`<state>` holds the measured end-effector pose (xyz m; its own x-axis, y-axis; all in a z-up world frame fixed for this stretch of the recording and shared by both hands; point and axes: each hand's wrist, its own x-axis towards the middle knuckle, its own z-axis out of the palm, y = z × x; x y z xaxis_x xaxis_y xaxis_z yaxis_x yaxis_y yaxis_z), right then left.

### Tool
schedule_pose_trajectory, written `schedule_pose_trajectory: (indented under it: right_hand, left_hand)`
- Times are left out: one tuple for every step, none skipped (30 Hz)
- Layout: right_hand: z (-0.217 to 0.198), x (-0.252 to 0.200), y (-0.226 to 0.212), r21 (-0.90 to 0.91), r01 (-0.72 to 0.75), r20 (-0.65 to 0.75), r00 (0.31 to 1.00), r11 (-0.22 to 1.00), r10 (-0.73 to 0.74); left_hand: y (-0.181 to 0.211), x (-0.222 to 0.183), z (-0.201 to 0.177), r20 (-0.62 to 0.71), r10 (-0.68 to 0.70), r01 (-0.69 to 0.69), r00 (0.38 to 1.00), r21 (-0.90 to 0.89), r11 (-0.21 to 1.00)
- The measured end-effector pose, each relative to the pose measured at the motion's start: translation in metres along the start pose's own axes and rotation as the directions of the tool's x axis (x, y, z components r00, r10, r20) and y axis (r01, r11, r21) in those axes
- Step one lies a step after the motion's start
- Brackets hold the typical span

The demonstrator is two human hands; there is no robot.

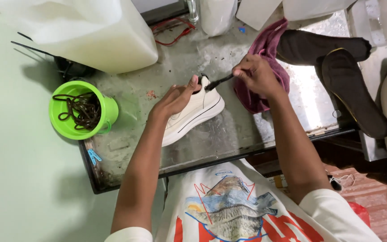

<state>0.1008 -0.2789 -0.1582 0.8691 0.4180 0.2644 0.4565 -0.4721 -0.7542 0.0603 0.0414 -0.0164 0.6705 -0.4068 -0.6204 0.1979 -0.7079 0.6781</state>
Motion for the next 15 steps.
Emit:
schedule_pose_trajectory:
  right_hand:
    - [0.008, -0.001, -0.013, -0.001, 0.005, 0.0, 1.0, 1.0, -0.005]
    - [0.015, -0.002, -0.026, 0.014, 0.046, 0.022, 0.999, 0.999, -0.047]
    - [0.023, -0.003, -0.038, 0.03, 0.087, 0.042, 0.995, 0.996, -0.088]
    - [0.019, -0.004, -0.037, 0.032, 0.085, 0.047, 0.995, 0.996, -0.087]
    - [0.015, -0.006, -0.036, 0.003, 0.088, 0.014, 0.996, 0.996, -0.088]
    - [0.011, -0.005, -0.034, -0.026, 0.095, -0.019, 0.995, 0.995, -0.095]
    - [0.01, -0.012, -0.034, -0.023, 0.099, -0.012, 0.995, 0.995, -0.099]
    - [0.01, -0.015, -0.033, -0.06, 0.063, -0.039, 0.997, 0.996, -0.065]
    - [0.009, -0.018, -0.032, -0.095, 0.026, -0.066, 0.997, 0.995, -0.032]
    - [0.026, -0.02, -0.037, -0.092, 0.031, -0.063, 0.997, 0.995, -0.037]
    - [0.043, -0.022, -0.041, -0.099, 0.053, -0.079, 0.995, 0.994, -0.061]
    - [0.059, -0.03, -0.047, -0.107, 0.068, -0.09, 0.993, 0.992, -0.077]
    - [0.07, -0.036, -0.07, -0.104, 0.067, -0.083, 0.994, 0.992, -0.075]
    - [0.078, -0.039, -0.092, -0.197, 0.025, -0.079, 0.996, 0.98, -0.041]
    - [0.086, -0.041, -0.114, -0.289, -0.016, -0.08, 0.997, 0.957, -0.007]
  left_hand:
    - [-0.003, 0.002, 0.002, -0.005, 0.001, -0.001, 1.0, 0.0, 1.0]
    - [-0.007, 0.005, 0.003, 0.002, -0.011, 0.011, 1.0, -0.064, 0.998]
    - [-0.01, 0.007, 0.004, 0.009, -0.023, 0.024, 1.0, -0.127, 0.992]
    - [-0.009, 0.008, 0.001, 0.011, -0.027, 0.028, 1.0, -0.132, 0.991]
    - [-0.008, 0.009, -0.003, 0.045, -0.079, 0.084, 0.996, -0.123, 0.989]
    - [-0.007, 0.009, -0.007, 0.073, -0.13, 0.138, 0.989, -0.114, 0.984]
    - [-0.004, 0.005, -0.008, 0.07, -0.133, 0.14, 0.989, -0.12, 0.983]
    - [0.0, 0.0, -0.011, 0.066, -0.147, 0.154, 0.987, -0.117, 0.981]
    - [0.003, -0.004, -0.015, 0.062, -0.161, 0.167, 0.985, -0.113, 0.979]
    - [0.008, -0.009, -0.018, 0.056, -0.164, 0.17, 0.985, -0.116, 0.979]
    - [0.012, -0.014, -0.02, 0.05, -0.144, 0.15, 0.988, -0.146, 0.978]
    - [0.016, -0.019, -0.018, 0.051, -0.125, 0.132, 0.991, -0.18, 0.975]
    - [0.016, -0.024, -0.018, 0.053, -0.129, 0.136, 0.99, -0.186, 0.973]
    - [0.018, -0.027, -0.02, 0.056, -0.132, 0.14, 0.99, -0.168, 0.976]
    - [0.019, -0.03, -0.022, 0.058, -0.136, 0.143, 0.989, -0.149, 0.978]
